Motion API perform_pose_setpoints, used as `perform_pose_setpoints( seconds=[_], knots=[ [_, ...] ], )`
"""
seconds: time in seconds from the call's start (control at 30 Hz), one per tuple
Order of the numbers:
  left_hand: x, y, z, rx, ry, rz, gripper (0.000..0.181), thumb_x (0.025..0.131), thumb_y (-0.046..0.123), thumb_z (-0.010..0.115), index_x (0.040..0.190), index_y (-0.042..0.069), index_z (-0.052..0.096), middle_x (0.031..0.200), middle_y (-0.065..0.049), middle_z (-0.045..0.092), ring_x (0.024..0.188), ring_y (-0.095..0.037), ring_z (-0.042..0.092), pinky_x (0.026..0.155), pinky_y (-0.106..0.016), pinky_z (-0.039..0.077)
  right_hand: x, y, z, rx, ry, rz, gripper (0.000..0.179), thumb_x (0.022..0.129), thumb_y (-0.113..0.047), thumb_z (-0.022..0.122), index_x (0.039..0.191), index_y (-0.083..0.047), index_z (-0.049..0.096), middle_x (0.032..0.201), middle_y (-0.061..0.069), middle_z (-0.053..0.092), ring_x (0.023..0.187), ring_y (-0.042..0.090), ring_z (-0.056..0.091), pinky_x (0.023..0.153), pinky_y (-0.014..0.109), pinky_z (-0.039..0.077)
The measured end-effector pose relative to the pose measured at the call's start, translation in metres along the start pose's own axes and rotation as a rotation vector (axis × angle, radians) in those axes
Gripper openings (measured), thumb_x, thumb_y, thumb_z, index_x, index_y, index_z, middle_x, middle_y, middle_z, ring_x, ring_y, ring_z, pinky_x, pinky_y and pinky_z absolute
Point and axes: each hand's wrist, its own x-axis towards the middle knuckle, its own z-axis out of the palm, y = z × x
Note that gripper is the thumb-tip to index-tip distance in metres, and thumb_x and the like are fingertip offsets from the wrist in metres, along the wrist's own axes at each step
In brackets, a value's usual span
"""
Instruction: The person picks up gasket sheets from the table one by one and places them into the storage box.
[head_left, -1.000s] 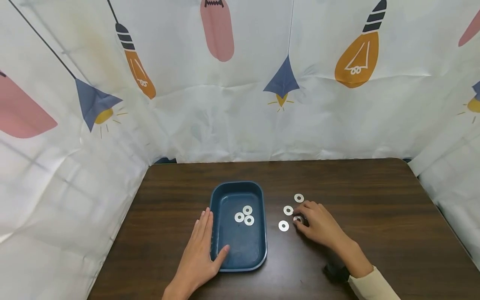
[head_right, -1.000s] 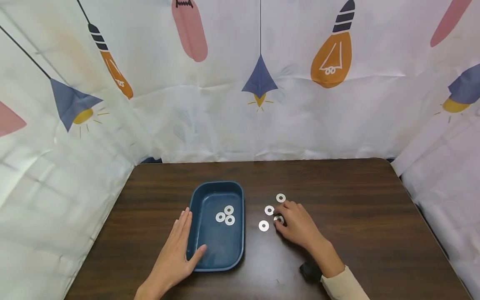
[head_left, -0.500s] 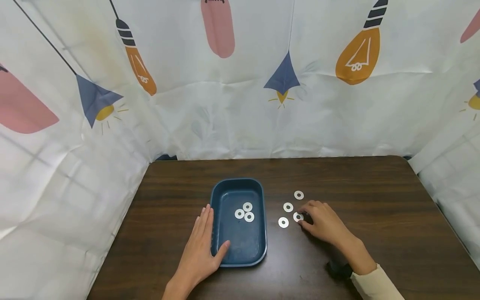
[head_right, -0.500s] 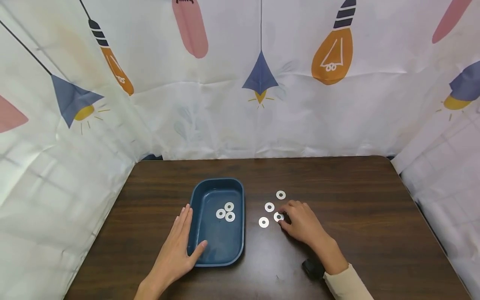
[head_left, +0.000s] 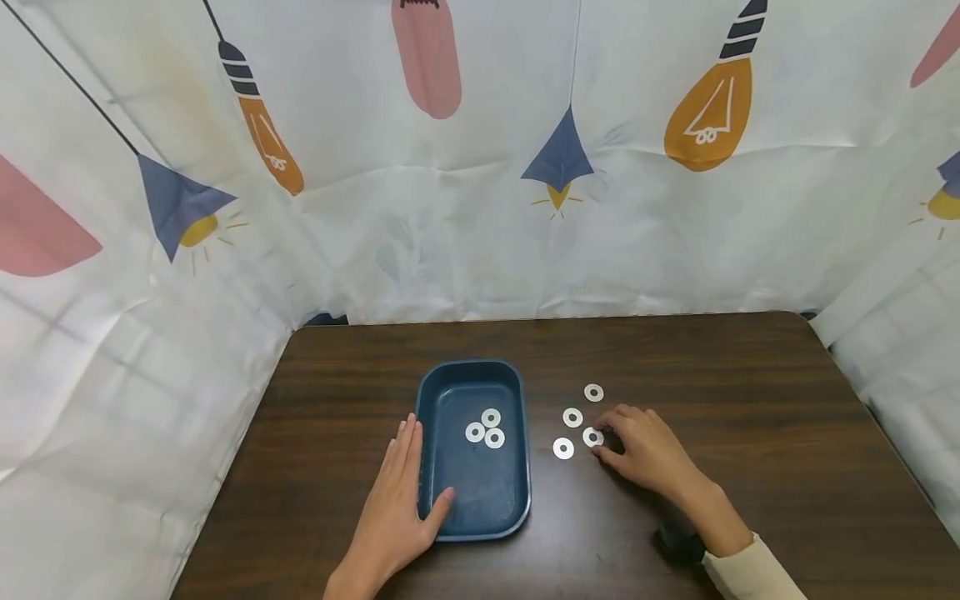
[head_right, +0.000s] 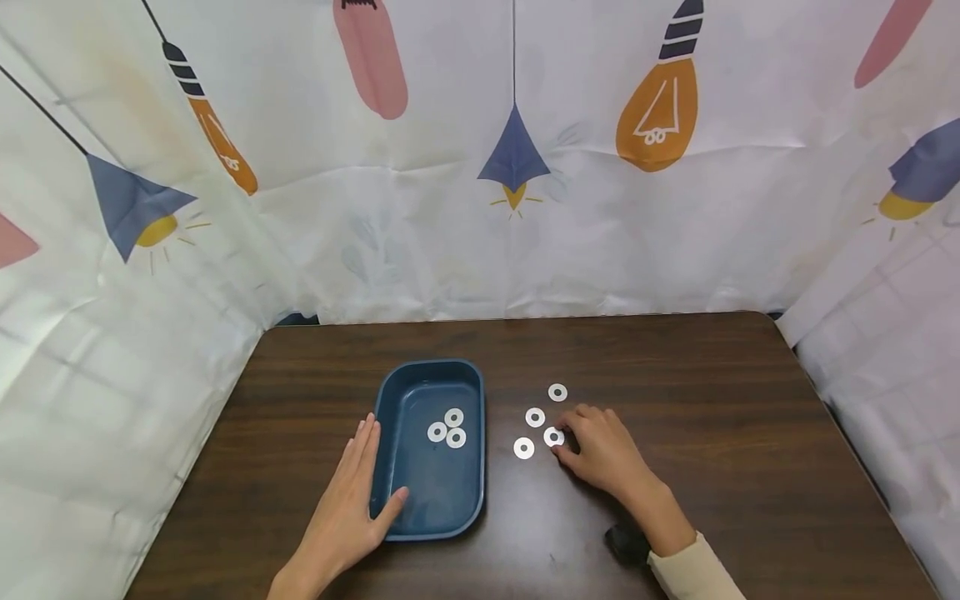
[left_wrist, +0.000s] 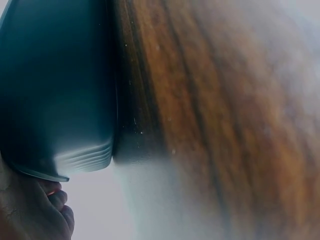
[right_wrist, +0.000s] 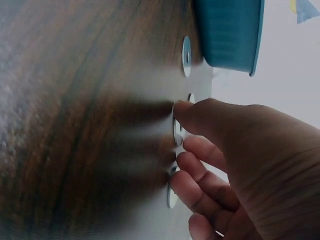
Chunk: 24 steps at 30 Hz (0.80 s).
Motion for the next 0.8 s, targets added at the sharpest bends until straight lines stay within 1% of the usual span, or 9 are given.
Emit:
perform_pose_setpoints(
  seconds=[0.1,0.3,0.4,0.6,0.7,0.8],
  knots=[
    [-0.001,0.0,-0.001,0.0,-0.005,-0.007,0.103,0.092,0.042,0.076,0.169,0.003,0.019,0.179,-0.014,0.019,0.164,-0.037,0.025,0.133,-0.018,-0.009,-0.001,-0.002,0.002,-0.014,0.013,0.008,0.026,0.084,-0.024,0.088,0.105,-0.012,0.079,0.099,0.001,0.074,0.092,0.022,0.07,0.084,0.049,0.057],
    [0.0,0.001,-0.001,0.006,-0.027,-0.013,0.104,0.092,0.043,0.076,0.169,0.004,0.018,0.178,-0.015,0.02,0.165,-0.035,0.023,0.131,-0.016,-0.012,-0.002,-0.005,0.005,-0.038,0.036,0.022,0.025,0.083,-0.024,0.089,0.101,-0.012,0.078,0.095,0.001,0.072,0.087,0.021,0.069,0.082,0.047,0.055],
    [-0.001,0.0,-0.001,0.004,-0.021,-0.012,0.104,0.092,0.042,0.076,0.169,0.003,0.019,0.178,-0.015,0.02,0.165,-0.035,0.024,0.131,-0.016,-0.013,-0.002,-0.006,0.005,-0.037,0.039,0.021,0.024,0.082,-0.023,0.089,0.099,-0.012,0.077,0.093,0.0,0.072,0.086,0.021,0.069,0.082,0.047,0.056],
    [-0.001,0.001,0.0,0.004,-0.016,-0.014,0.103,0.092,0.043,0.076,0.169,0.004,0.019,0.179,-0.014,0.02,0.165,-0.035,0.024,0.132,-0.018,-0.01,0.0,-0.007,0.001,-0.04,0.006,0.032,0.022,0.081,-0.024,0.09,0.095,-0.012,0.077,0.088,-0.001,0.069,0.079,0.018,0.065,0.078,0.043,0.057],
    [0.0,0.001,0.0,0.001,-0.015,-0.01,0.103,0.092,0.043,0.076,0.169,0.005,0.018,0.178,-0.015,0.02,0.166,-0.034,0.023,0.134,-0.021,-0.008,0.002,-0.008,-0.003,-0.059,-0.019,0.035,0.022,0.079,-0.026,0.09,0.09,-0.013,0.075,0.083,-0.004,0.066,0.073,0.013,0.06,0.071,0.037,0.055],
    [-0.001,0.001,-0.001,0.003,-0.015,-0.008,0.103,0.092,0.043,0.076,0.169,0.004,0.018,0.178,-0.015,0.02,0.165,-0.035,0.023,0.133,-0.02,-0.008,0.005,-0.009,-0.006,-0.064,-0.045,0.03,0.021,0.077,-0.027,0.089,0.085,-0.016,0.073,0.079,-0.007,0.064,0.068,0.008,0.055,0.065,0.032,0.051]
  ],
)
